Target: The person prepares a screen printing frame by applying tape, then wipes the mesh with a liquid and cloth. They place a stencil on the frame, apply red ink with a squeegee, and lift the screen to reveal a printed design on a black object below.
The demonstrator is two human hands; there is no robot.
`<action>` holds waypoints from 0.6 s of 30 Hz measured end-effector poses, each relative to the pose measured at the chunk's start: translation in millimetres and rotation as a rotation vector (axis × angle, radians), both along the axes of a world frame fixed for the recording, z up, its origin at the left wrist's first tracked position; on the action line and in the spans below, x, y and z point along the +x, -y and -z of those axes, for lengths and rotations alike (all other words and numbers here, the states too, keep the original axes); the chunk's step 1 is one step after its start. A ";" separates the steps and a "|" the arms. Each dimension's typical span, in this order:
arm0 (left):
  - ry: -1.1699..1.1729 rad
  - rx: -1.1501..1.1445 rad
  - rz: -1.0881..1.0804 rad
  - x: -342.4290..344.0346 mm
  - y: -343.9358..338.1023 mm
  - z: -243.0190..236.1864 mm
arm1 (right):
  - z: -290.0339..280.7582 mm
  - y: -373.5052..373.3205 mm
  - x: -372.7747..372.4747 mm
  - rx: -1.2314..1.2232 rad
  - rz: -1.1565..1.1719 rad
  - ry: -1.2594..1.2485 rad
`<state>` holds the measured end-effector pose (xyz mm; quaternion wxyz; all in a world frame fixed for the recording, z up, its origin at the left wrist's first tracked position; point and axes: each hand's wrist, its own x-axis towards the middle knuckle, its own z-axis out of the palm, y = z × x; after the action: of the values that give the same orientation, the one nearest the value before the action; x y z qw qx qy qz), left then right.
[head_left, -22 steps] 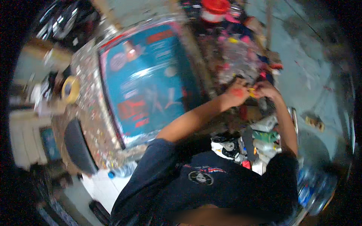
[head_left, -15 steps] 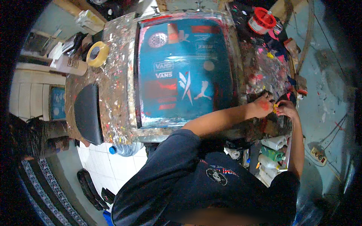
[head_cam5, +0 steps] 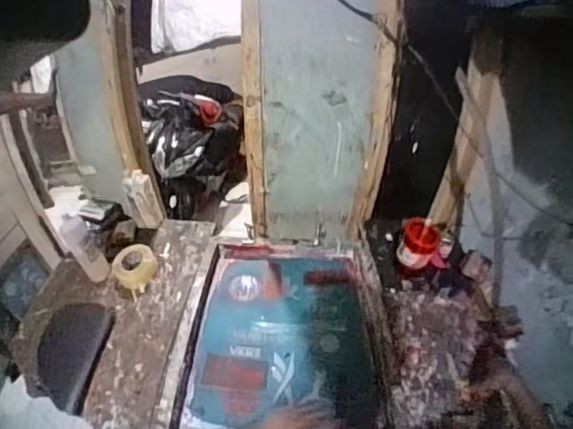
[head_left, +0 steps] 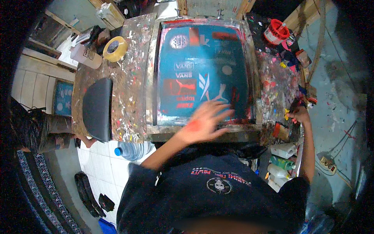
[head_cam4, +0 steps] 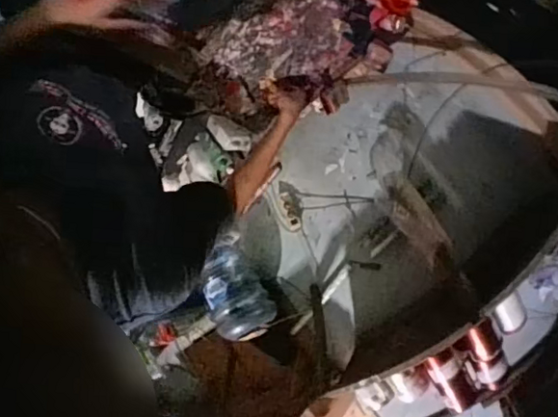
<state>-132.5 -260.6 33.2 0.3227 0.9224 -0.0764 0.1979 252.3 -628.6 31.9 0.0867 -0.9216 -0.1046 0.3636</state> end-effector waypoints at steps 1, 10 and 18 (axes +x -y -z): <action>-0.143 0.061 -0.138 -44.6 -19.1 0.1 | -10.6 -7.1 -13.2 0.021 -0.006 0.046; -0.165 0.299 -0.469 -148.8 -38.5 49.8 | 13.0 -113.0 -157.0 0.606 -0.227 0.581; 0.163 0.610 -0.433 -144.4 -61.7 -32.5 | 97.5 -73.8 -125.3 0.988 -0.163 0.430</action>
<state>-276.9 -198.9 65.7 -0.0229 0.9521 0.0393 0.3023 127.0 -554.8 -65.6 0.4576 -0.8137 -0.3494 0.0802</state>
